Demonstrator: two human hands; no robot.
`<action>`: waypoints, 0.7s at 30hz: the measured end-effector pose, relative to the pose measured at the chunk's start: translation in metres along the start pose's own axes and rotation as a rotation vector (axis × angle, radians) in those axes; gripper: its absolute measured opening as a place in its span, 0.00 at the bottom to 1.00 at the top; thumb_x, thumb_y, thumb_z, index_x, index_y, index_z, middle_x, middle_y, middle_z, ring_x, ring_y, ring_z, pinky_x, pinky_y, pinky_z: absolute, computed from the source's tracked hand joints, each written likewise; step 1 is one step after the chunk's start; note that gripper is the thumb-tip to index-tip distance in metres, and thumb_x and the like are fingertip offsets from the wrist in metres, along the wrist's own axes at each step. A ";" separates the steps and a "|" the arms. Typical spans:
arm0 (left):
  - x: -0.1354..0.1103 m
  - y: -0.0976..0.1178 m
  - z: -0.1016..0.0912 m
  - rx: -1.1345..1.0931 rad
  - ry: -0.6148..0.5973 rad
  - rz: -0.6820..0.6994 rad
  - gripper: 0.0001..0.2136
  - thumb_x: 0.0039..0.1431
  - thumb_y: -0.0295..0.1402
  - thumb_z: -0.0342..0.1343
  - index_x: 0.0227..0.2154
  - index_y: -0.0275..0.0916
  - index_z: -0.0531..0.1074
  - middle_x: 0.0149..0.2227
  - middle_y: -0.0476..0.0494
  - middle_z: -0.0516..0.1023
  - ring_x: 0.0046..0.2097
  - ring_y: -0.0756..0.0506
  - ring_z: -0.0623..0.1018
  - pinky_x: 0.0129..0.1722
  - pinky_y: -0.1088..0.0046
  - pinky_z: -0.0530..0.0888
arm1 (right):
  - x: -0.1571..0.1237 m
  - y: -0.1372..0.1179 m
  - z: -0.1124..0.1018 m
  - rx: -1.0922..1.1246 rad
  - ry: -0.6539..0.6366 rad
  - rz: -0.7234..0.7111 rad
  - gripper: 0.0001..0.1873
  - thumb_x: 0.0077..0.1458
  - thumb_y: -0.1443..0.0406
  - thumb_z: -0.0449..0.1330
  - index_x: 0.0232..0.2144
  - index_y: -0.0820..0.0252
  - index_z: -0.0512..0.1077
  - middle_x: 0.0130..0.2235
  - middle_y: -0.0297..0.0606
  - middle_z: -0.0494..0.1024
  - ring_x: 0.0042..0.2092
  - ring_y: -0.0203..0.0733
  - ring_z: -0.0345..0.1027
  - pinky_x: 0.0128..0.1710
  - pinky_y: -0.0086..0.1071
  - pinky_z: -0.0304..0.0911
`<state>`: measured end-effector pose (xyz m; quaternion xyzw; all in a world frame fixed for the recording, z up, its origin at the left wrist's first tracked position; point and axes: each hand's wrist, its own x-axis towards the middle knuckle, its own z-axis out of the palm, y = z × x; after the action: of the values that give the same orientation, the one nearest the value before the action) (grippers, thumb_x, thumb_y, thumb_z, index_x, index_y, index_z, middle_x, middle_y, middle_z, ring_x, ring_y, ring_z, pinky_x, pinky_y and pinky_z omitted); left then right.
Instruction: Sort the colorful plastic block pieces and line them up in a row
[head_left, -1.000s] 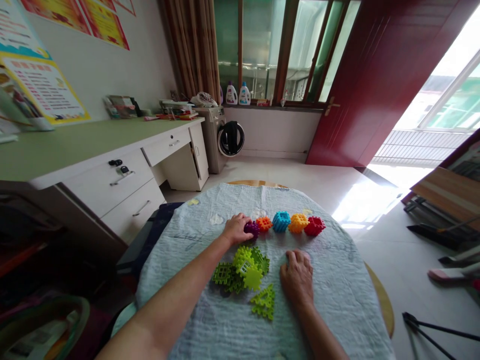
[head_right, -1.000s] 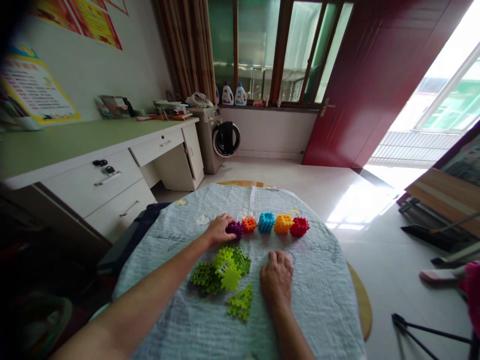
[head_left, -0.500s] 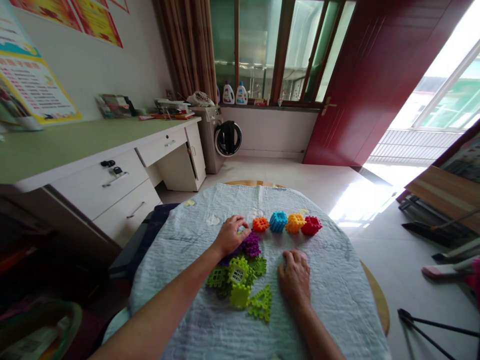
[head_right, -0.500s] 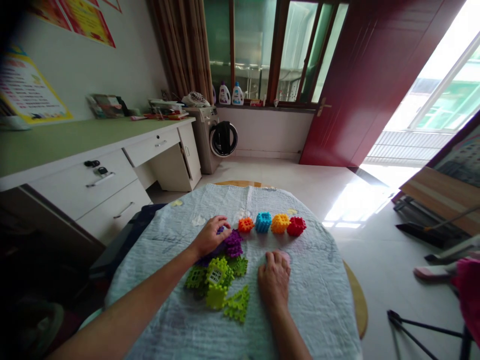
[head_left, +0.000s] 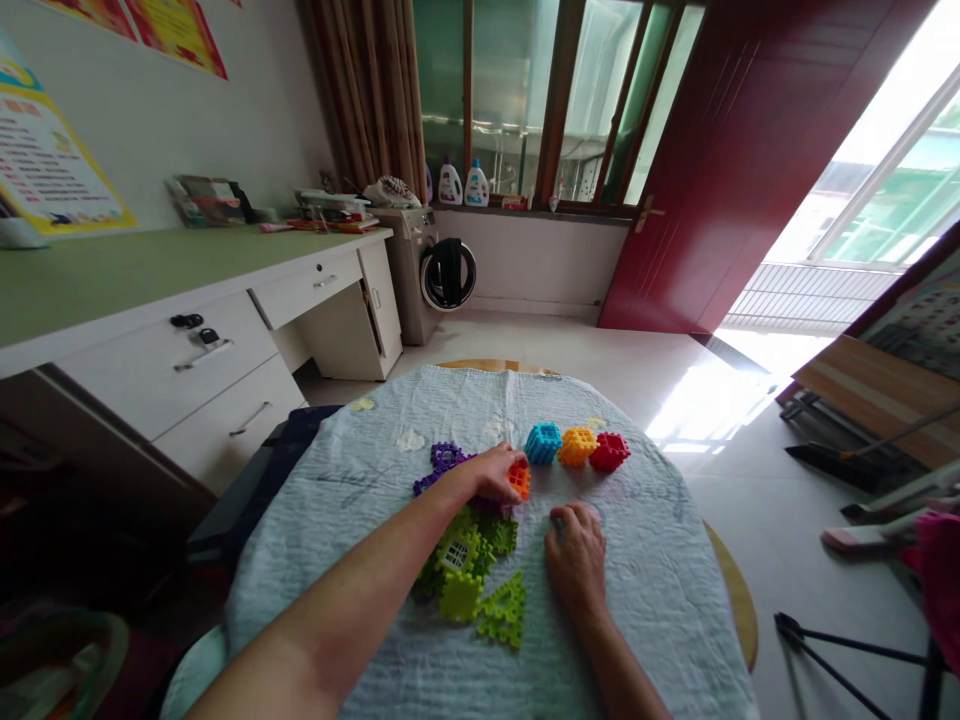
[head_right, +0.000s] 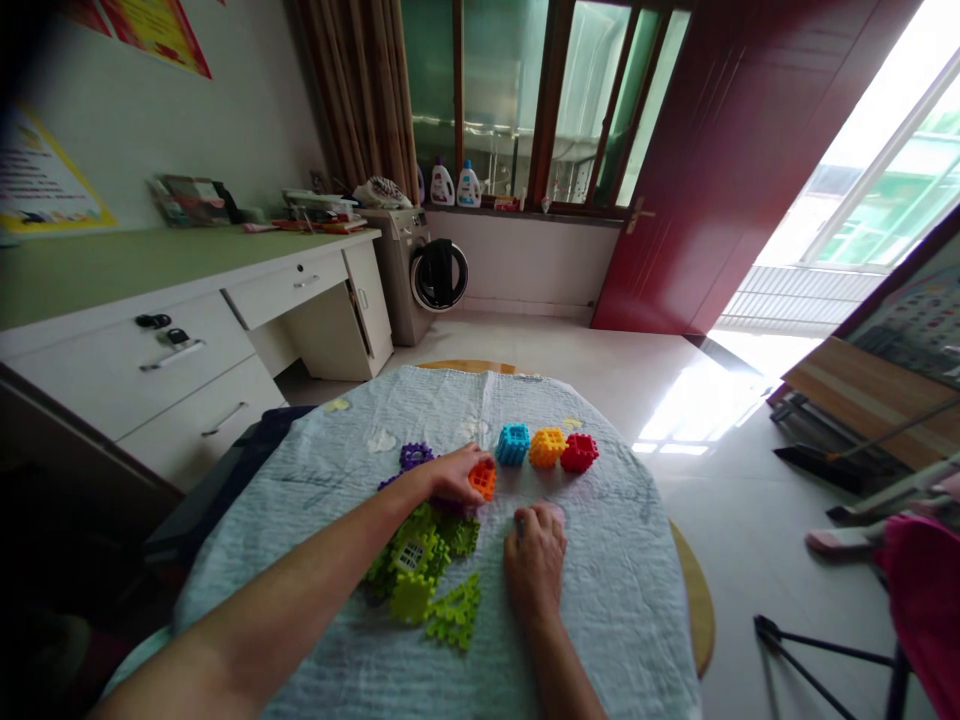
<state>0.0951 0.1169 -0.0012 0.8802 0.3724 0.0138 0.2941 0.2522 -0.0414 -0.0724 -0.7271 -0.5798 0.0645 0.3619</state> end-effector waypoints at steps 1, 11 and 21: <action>-0.012 0.004 -0.001 0.019 0.017 0.054 0.31 0.37 0.40 0.70 0.49 0.41 0.73 0.51 0.41 0.71 0.49 0.39 0.75 0.52 0.65 0.72 | 0.003 0.004 0.000 0.100 0.014 0.036 0.11 0.52 0.66 0.52 0.35 0.57 0.74 0.43 0.44 0.76 0.52 0.50 0.66 0.54 0.42 0.60; -0.151 0.022 0.038 0.146 0.279 0.170 0.23 0.49 0.46 0.64 0.49 0.49 0.73 0.59 0.41 0.70 0.61 0.33 0.67 0.66 0.43 0.53 | 0.134 0.085 -0.069 0.478 0.342 0.569 0.24 0.48 0.53 0.54 0.42 0.62 0.73 0.44 0.45 0.76 0.47 0.50 0.67 0.50 0.42 0.61; -0.196 -0.018 0.106 0.206 0.583 -0.064 0.55 0.36 0.59 0.67 0.68 0.52 0.50 0.69 0.35 0.53 0.68 0.22 0.53 0.62 0.38 0.60 | 0.177 0.085 -0.047 0.659 -0.100 0.561 0.22 0.49 0.50 0.57 0.29 0.65 0.76 0.27 0.43 0.78 0.30 0.43 0.70 0.34 0.37 0.64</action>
<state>-0.0320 -0.0569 -0.0597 0.8520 0.4680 0.2188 0.0845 0.4009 0.0898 -0.0314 -0.6980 -0.3250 0.3771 0.5148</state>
